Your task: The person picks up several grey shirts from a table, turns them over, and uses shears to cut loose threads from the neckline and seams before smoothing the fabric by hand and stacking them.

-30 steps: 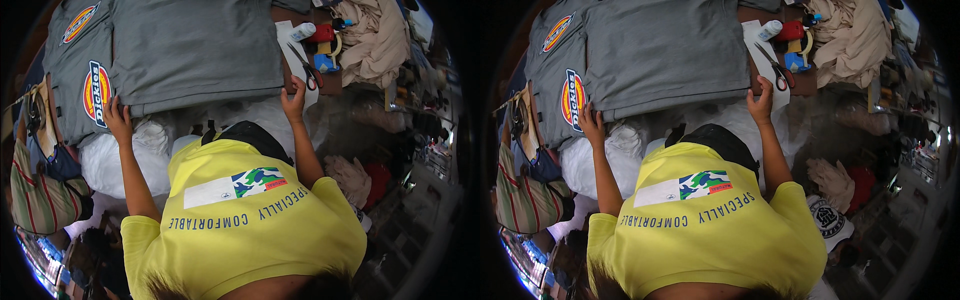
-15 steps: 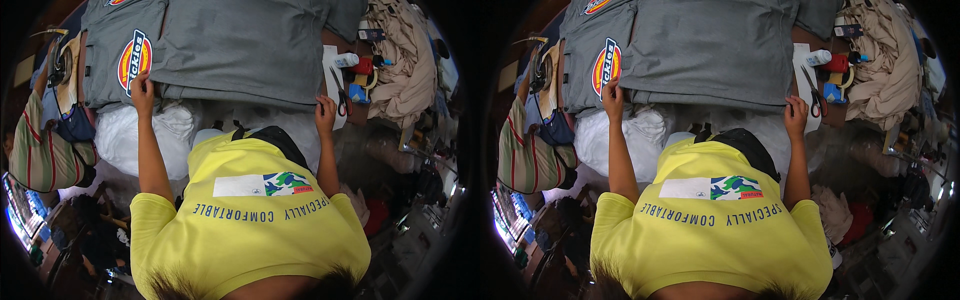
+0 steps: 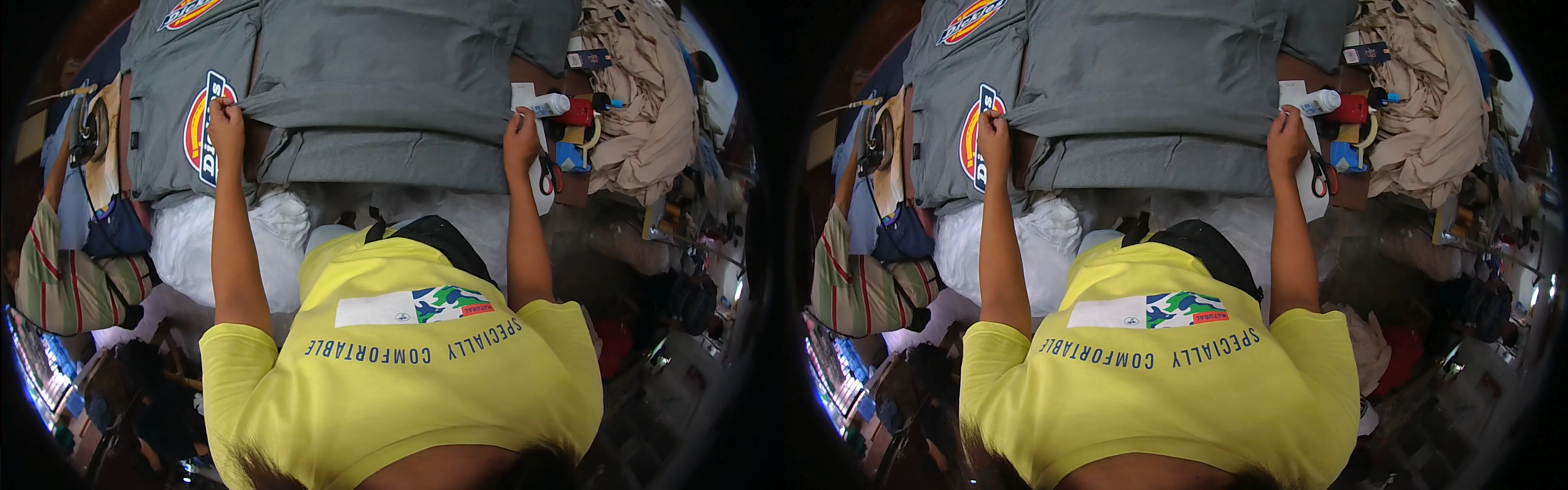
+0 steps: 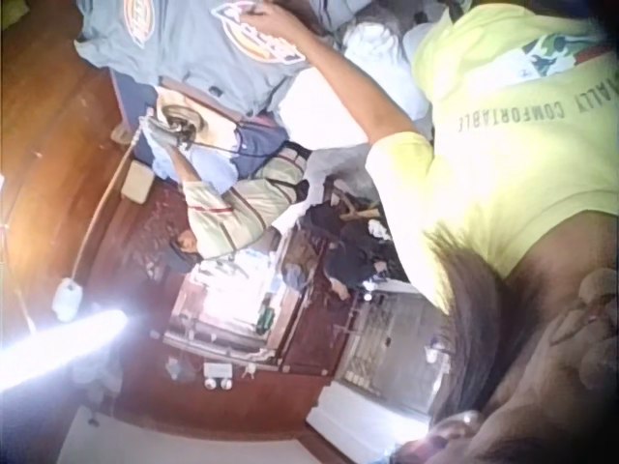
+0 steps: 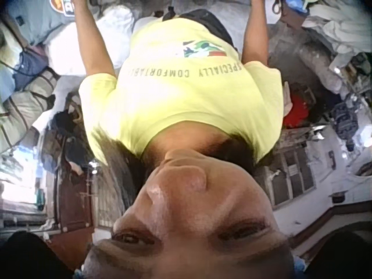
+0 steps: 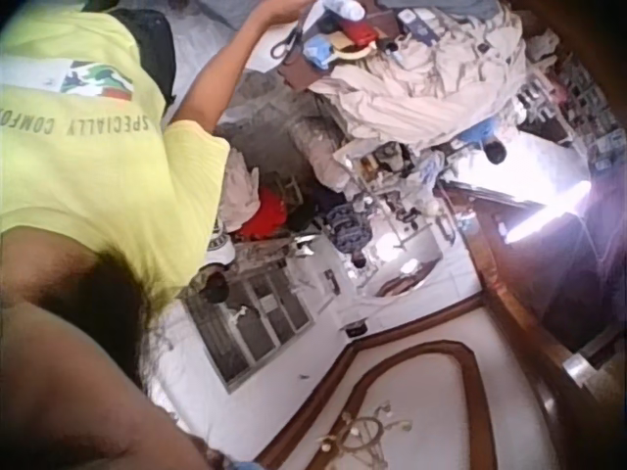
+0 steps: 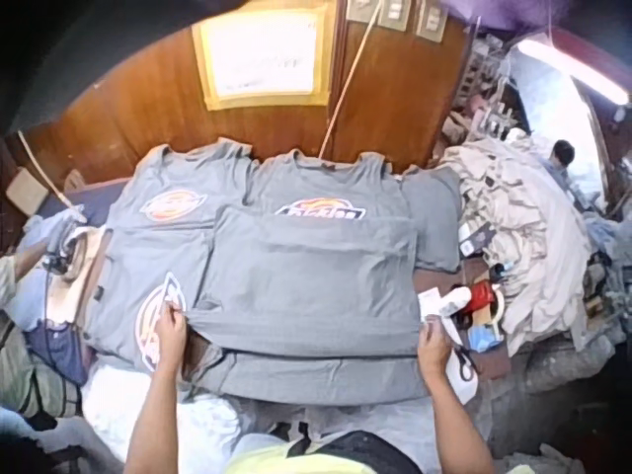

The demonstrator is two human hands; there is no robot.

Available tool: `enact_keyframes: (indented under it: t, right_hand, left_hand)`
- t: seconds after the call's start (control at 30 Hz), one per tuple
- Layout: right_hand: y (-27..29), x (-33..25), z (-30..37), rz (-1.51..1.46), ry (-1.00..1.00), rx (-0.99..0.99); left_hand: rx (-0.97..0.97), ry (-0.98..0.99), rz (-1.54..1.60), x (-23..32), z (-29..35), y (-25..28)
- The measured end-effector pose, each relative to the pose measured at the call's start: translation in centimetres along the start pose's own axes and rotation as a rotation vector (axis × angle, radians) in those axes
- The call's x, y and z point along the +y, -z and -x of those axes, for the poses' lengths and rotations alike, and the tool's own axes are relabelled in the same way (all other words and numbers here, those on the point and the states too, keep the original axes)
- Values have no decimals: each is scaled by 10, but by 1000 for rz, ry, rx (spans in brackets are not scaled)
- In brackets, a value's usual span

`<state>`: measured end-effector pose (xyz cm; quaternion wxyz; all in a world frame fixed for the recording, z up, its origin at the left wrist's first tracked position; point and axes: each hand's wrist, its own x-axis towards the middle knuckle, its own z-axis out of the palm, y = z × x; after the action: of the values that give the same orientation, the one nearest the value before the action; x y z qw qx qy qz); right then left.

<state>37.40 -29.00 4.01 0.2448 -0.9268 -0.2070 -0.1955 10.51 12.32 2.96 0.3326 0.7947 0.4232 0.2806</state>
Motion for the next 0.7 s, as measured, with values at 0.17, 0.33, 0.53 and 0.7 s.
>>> enact_keyframes:
  t: [0.17,0.33,0.53,0.7]
  right_hand:
    - [-14,2,-1,193,31,-108]
    - [-7,-58,23,-129,418,-84]
    - [-23,-101,68,-47,537,-502]
    - [-12,-60,64,45,379,-473]
  left_hand:
    - [218,-110,-253,28,-2,-12]
    - [-11,-654,-91,87,66,-43]
    - [-498,-775,-371,104,116,-89]
    - [-388,-651,-448,64,90,-64]
